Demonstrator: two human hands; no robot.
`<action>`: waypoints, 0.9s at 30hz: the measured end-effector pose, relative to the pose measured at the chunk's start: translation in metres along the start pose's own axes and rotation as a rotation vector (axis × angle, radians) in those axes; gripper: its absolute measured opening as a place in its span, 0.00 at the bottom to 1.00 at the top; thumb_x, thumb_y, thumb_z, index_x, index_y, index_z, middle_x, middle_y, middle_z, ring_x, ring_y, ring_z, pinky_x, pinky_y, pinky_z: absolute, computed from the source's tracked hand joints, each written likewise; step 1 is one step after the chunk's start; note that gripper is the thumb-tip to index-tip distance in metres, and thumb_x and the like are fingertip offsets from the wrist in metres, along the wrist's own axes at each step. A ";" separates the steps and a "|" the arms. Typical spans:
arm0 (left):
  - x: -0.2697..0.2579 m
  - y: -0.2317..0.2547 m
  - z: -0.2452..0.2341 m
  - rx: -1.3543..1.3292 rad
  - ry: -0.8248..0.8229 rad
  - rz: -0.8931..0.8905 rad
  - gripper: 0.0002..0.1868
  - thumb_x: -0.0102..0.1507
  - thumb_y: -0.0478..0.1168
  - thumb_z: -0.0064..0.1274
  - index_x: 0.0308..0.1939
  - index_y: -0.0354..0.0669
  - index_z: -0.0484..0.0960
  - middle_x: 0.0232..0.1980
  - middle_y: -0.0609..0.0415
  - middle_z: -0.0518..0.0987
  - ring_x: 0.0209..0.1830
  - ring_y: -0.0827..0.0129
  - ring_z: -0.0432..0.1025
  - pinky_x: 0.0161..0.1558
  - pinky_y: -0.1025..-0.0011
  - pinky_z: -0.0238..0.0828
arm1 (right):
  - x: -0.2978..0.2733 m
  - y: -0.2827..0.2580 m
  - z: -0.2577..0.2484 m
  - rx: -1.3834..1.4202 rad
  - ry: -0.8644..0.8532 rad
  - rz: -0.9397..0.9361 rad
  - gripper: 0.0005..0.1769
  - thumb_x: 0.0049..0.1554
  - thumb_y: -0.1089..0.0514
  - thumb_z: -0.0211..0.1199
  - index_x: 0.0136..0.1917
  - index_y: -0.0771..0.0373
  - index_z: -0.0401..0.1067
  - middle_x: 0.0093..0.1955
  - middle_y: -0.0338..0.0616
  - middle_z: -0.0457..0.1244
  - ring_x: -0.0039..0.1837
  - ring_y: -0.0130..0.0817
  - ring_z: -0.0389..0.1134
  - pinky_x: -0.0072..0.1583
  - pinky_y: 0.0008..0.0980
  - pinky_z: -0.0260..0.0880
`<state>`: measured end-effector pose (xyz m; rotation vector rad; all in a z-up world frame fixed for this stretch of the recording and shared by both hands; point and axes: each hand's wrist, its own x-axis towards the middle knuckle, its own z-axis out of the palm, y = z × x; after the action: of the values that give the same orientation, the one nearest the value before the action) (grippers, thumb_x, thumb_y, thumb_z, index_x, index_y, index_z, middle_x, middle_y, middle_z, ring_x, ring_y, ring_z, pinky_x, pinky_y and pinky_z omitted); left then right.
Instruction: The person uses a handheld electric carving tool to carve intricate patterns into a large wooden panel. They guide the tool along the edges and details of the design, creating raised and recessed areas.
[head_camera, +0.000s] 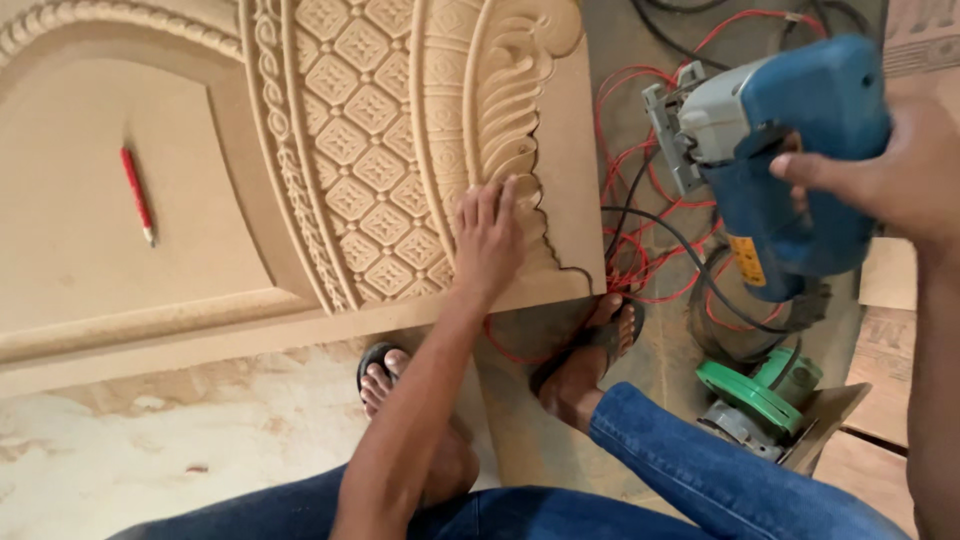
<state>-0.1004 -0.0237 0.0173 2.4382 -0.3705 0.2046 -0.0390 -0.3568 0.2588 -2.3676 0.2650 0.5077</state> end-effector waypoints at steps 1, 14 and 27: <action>0.009 -0.004 0.002 0.016 -0.006 0.018 0.31 0.65 0.35 0.52 0.73 0.39 0.68 0.66 0.45 0.68 0.68 0.49 0.62 0.71 0.50 0.54 | -0.003 0.007 0.002 0.037 0.013 0.024 0.14 0.55 0.64 0.71 0.52 0.69 0.72 0.40 0.46 0.68 0.39 0.33 0.71 0.44 0.37 0.74; 0.029 -0.020 0.003 -0.243 0.036 -0.004 0.22 0.67 0.33 0.50 0.66 0.50 0.73 0.66 0.45 0.68 0.70 0.50 0.63 0.74 0.52 0.55 | 0.009 0.027 0.013 -0.173 0.031 0.176 0.12 0.57 0.61 0.71 0.52 0.68 0.75 0.37 0.48 0.68 0.38 0.36 0.71 0.43 0.38 0.71; 0.246 -0.168 0.008 0.170 -0.655 0.431 0.33 0.75 0.52 0.22 0.84 0.46 0.45 0.86 0.47 0.41 0.86 0.56 0.34 0.81 0.56 0.25 | 0.056 0.023 0.017 -0.132 -0.023 0.383 0.18 0.50 0.55 0.74 0.51 0.66 0.76 0.36 0.46 0.70 0.39 0.33 0.72 0.47 0.36 0.71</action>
<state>0.1861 0.0445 -0.0288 2.5086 -1.2074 -0.4122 -0.0010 -0.3652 0.2101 -2.4448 0.7010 0.7497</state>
